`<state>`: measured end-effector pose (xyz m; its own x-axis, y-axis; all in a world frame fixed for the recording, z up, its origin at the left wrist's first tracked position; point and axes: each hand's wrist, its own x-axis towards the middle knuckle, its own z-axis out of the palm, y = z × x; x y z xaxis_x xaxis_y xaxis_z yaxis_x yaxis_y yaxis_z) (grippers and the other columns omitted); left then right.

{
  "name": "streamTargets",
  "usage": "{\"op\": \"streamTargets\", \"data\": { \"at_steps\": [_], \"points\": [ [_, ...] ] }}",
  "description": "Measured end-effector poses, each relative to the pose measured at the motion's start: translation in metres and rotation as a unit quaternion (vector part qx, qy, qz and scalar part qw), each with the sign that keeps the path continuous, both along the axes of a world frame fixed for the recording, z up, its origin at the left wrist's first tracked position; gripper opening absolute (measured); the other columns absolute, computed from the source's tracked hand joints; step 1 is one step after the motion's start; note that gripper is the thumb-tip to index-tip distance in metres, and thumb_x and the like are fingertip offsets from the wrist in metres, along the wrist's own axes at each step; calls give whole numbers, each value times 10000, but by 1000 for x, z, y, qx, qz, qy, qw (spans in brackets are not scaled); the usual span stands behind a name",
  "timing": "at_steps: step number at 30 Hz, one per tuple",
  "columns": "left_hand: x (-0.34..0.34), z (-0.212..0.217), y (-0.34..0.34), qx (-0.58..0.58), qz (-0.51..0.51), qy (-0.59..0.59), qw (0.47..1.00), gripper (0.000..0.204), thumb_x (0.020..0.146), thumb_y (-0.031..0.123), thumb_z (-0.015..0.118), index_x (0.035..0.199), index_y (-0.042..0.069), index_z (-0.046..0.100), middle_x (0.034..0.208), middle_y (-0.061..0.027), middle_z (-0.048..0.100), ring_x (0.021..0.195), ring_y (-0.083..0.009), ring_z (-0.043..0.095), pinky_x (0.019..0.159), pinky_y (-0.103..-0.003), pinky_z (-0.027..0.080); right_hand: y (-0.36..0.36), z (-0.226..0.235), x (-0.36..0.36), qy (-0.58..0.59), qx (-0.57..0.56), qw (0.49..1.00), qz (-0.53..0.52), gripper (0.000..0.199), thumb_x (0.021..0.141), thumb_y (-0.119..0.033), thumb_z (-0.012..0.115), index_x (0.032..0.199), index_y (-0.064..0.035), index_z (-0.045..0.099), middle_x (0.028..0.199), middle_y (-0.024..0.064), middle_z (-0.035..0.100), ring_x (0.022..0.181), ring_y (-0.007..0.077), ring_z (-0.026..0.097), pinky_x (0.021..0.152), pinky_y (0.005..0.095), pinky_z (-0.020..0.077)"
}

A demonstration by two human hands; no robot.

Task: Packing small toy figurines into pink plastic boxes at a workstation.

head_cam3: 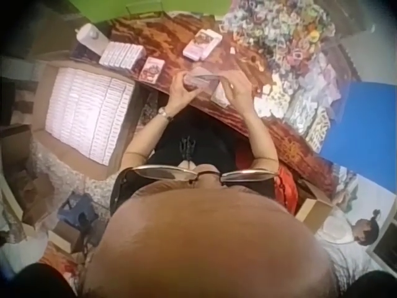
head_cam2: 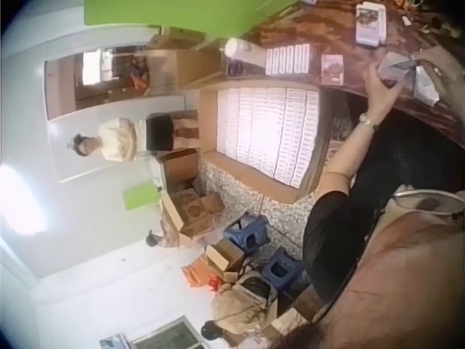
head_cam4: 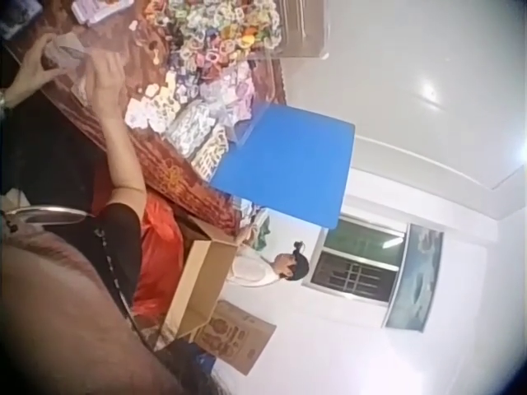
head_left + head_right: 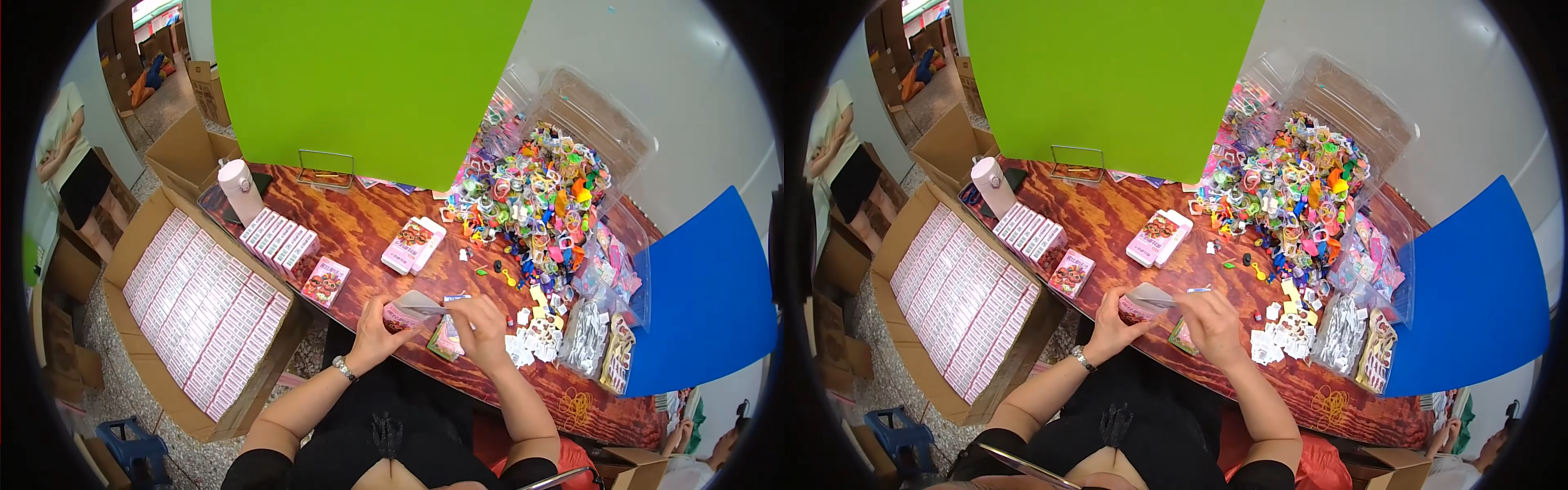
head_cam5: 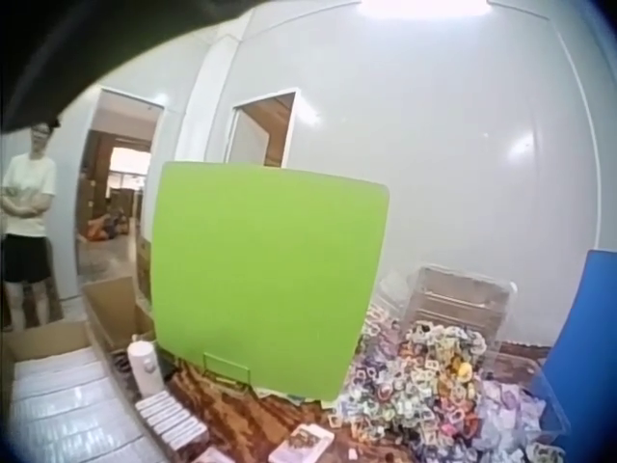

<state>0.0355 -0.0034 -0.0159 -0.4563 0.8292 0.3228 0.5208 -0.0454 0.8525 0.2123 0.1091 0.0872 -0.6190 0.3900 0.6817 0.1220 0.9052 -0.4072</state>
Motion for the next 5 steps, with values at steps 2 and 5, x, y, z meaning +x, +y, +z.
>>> {"op": "streamTargets", "data": {
  "at_steps": [2,5],
  "points": [
    [2,9,-4,29,2,43,999,728,695,275,917,1249,12,523,1118,-166,594,1064,-333,589,901,-426,489,-5,-3,-7,-22,-6,1000,9,194,867,18,703,1051,-42,699,868,102,684,762,246,658,677,315,502],
    [6,14,-5,69,18,106,992,736,689,284,921,1263,35,534,1153,-149,600,1071,-352,561,909,-440,471,-22,-17,-19,-56,-89,994,-1,312,857,-23,732,1159,-96,704,976,135,723,804,281,683,755,370,557]
  ]
}}
